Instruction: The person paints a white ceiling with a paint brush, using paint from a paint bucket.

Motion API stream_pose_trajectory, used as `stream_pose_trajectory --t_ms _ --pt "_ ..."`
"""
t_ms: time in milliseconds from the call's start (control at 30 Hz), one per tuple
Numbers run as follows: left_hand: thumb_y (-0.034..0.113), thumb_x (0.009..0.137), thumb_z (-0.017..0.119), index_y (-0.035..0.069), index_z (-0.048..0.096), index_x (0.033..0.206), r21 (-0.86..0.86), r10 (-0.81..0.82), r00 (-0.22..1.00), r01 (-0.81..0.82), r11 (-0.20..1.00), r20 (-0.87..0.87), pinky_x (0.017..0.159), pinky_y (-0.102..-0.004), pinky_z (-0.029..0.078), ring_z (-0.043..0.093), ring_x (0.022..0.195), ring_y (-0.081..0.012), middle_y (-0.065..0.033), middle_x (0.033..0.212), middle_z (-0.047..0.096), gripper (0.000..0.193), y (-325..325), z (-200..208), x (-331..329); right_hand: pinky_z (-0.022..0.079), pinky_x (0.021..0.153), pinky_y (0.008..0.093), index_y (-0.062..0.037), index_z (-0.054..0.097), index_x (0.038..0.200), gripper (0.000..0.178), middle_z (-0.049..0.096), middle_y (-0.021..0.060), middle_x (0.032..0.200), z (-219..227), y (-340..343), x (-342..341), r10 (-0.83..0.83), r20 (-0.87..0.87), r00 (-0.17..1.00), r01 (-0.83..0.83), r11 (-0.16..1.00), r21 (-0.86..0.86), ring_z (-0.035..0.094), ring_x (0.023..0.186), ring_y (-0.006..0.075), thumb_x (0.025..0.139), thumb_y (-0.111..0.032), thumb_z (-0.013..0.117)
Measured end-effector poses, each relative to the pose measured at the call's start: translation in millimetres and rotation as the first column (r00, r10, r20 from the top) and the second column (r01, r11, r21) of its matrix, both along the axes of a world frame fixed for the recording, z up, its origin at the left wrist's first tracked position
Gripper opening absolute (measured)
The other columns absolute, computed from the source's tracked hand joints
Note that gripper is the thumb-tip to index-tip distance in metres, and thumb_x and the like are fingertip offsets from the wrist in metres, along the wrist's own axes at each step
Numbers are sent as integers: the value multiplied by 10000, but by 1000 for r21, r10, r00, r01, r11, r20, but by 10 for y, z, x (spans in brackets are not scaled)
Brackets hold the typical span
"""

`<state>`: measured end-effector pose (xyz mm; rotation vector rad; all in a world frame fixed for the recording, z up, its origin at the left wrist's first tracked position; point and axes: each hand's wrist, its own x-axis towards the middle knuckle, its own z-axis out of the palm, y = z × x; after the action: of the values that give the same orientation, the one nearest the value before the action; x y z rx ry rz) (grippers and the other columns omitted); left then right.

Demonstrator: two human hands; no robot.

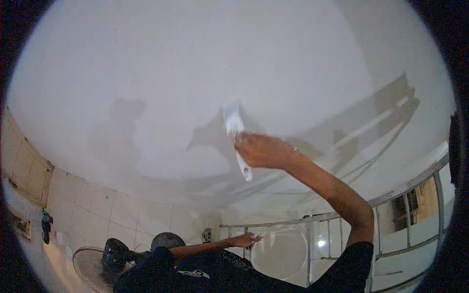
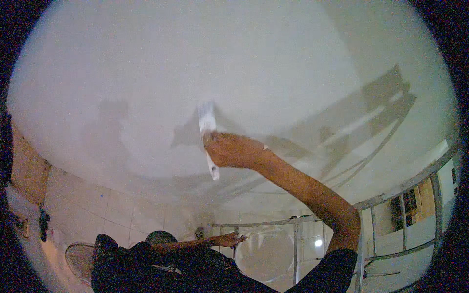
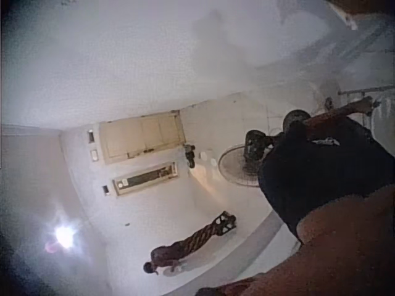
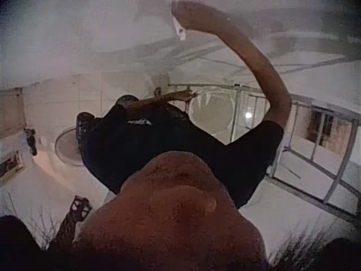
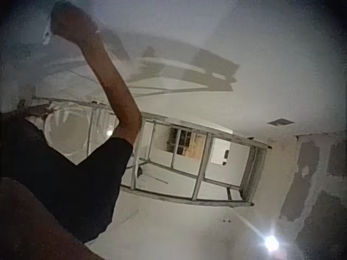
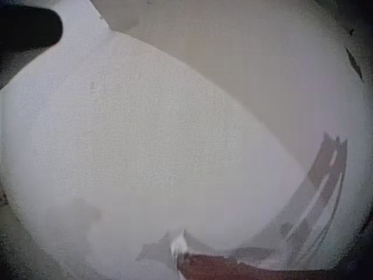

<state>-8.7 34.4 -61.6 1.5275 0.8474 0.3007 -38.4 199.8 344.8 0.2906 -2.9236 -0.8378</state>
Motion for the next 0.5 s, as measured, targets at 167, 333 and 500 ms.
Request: stream_pose_trajectory --t_ms 167,333,500 --pt "613 833 375 -78 522 987 122 126 948 -167 978 292 595 -333 529 596 580 -193 -126 635 535 722 -86 -229 91 499 795 372 -22 511 1091 307 516 147 1126 204 -8 130 -313 -7 950 258 797 -546 565 957 306 798 -115 500" --pt "582 851 374 -23 431 1167 -2 97 984 -98 995 150 617 -346 537 612 635 -209 -158 743 537 684 -46 -543 126 499 788 391 12 501 1117 396 523 200 1073 718 -35 241 -185 -644 742 -32 950 -310 563 939 343 727 -29 553" --pt "504 905 321 143 242 1366 26 -50 996 48 999 77 680 -352 533 620 726 -222 -196 914 473 591 23 -692 103 508 775 358 50 505 1096 396 535 206 1048 498 -149 95 -40 -566 823 62 998 21 578 911 320 720 -58 559"
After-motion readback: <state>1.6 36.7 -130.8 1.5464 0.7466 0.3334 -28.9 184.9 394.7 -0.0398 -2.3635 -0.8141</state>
